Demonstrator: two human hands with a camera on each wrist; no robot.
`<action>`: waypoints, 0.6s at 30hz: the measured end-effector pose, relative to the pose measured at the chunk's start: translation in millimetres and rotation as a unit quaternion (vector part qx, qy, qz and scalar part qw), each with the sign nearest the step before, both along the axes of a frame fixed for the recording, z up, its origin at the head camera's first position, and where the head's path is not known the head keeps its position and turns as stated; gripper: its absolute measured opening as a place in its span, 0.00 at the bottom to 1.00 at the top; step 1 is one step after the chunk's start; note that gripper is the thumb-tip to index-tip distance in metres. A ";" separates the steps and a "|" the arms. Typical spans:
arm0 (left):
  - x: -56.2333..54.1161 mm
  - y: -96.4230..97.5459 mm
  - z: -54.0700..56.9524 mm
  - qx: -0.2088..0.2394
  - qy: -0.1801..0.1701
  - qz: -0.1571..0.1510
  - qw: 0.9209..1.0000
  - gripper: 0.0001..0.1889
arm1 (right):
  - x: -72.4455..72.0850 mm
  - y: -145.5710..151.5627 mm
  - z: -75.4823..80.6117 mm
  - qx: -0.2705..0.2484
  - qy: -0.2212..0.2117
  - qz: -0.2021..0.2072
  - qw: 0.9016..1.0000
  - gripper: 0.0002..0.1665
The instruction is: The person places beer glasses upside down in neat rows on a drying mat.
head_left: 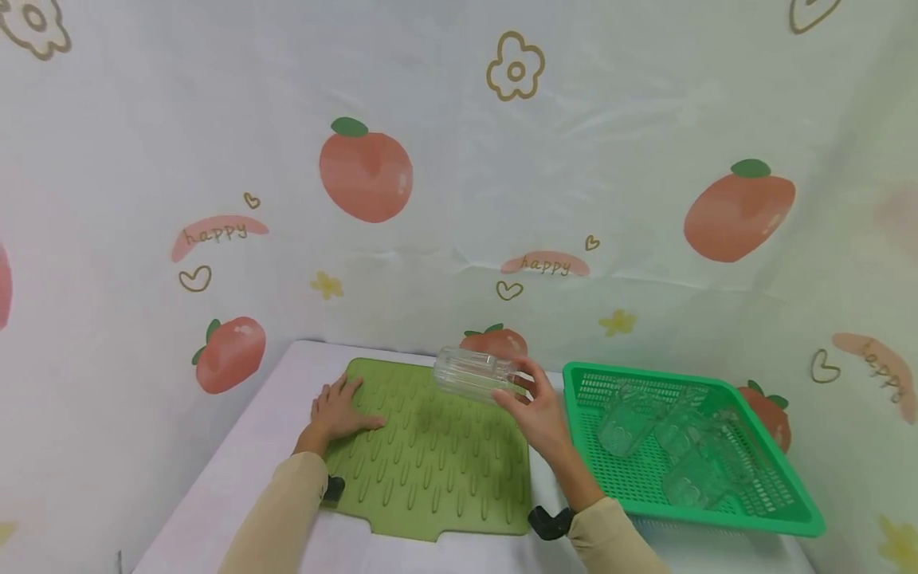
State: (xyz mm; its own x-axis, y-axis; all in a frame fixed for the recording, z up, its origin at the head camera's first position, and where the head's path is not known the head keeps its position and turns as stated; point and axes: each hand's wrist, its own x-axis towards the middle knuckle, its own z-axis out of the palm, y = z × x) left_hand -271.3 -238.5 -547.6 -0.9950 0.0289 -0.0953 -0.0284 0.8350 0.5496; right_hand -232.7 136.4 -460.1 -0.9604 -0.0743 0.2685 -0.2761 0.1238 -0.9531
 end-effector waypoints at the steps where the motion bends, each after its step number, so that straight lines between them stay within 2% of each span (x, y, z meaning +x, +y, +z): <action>1: 0.7 1.0 0.5 0.000 -0.002 0.000 1.000 0.64 | -1.4 -2.4 -1.5 -0.002 -0.001 0.002 1.000 0.38; 8: 2.6 1.0 0.6 -0.008 -0.009 0.009 1.000 0.62 | -11.3 -20.4 -8.9 -0.019 -0.014 0.021 0.999 0.37; 15: 4.9 4.6 9.9 -0.035 -0.003 0.007 0.999 0.59 | -16.6 -34.3 -14.9 -0.020 -0.018 0.051 0.998 0.36; 18: 6.3 5.8 11.2 -0.033 -0.003 0.010 0.999 0.58 | -19.4 -41.0 -19.3 -0.014 -0.014 0.063 0.998 0.35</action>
